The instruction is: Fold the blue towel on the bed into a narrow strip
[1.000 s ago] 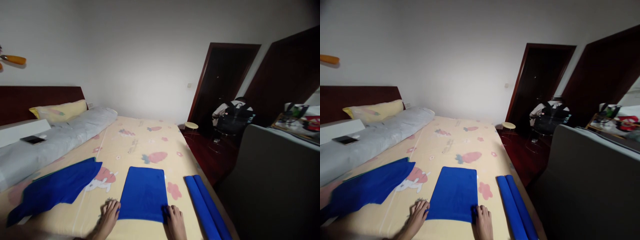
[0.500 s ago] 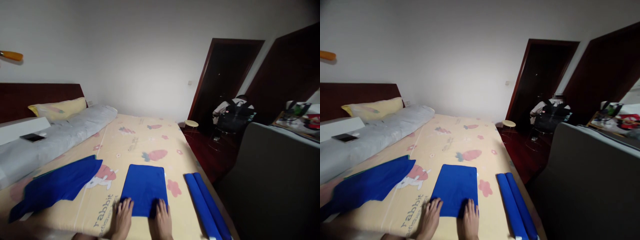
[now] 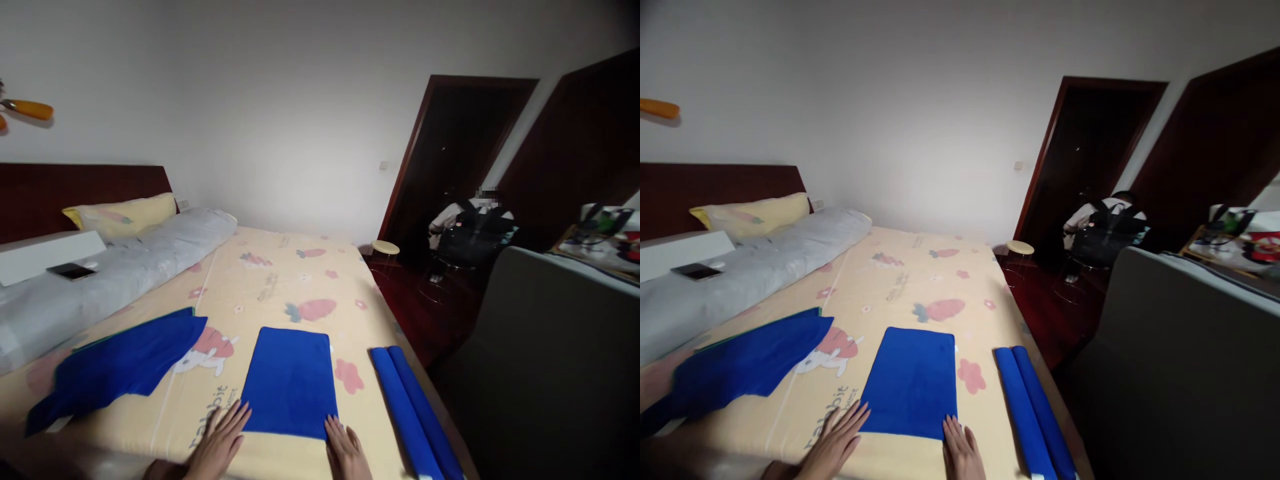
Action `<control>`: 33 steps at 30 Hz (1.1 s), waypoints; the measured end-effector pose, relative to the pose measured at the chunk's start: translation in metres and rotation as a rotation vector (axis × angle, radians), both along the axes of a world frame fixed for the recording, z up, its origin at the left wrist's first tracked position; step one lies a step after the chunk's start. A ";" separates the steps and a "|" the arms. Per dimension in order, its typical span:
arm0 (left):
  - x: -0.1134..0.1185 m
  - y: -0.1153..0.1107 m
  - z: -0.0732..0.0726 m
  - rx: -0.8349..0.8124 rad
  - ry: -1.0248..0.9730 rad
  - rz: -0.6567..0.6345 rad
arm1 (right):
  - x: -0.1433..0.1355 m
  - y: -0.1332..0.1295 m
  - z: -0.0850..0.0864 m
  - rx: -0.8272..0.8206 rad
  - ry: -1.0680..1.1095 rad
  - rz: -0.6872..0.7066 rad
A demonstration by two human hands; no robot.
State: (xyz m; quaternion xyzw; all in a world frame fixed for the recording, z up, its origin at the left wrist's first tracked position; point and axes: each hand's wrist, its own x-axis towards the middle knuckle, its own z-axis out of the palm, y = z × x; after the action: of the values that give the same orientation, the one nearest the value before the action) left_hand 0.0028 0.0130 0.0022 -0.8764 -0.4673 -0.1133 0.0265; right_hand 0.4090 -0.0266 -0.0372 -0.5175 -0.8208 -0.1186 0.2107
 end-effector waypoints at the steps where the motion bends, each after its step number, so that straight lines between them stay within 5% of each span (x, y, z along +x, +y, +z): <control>1: -0.004 0.002 0.000 0.000 -0.001 0.001 | 0.003 0.002 0.000 -0.005 -0.011 0.007; 6: -0.002 0.009 0.007 -0.040 -0.054 0.101 | 0.001 0.014 0.020 -0.113 0.034 -0.008; 12: 0.012 0.020 0.036 -0.235 -0.164 0.187 | -0.014 0.023 0.052 -0.283 0.214 -0.146; 18: 0.031 0.044 0.050 -0.260 -0.057 0.368 | -0.029 0.049 0.055 -0.280 0.078 -0.332; 22: 0.052 0.053 0.039 -0.210 -0.031 0.434 | -0.037 0.059 0.045 -0.206 0.047 -0.405; 24: 0.067 0.050 0.028 -0.193 -0.023 0.419 | -0.044 0.059 0.037 -0.113 0.051 -0.328; 29: 0.100 0.035 -0.012 -0.149 -0.123 0.036 | -0.075 0.051 0.023 -0.024 0.135 0.064; 33: 0.088 0.031 -0.019 -0.086 -0.195 -0.109 | -0.071 0.043 0.023 -0.080 0.167 0.091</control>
State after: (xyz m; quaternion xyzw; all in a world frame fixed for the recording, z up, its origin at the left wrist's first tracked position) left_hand 0.0913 0.0440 -0.0172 -0.8857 -0.4237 -0.1792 -0.0627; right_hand 0.3380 0.0163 -0.0143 -0.4956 -0.8273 -0.0323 0.2626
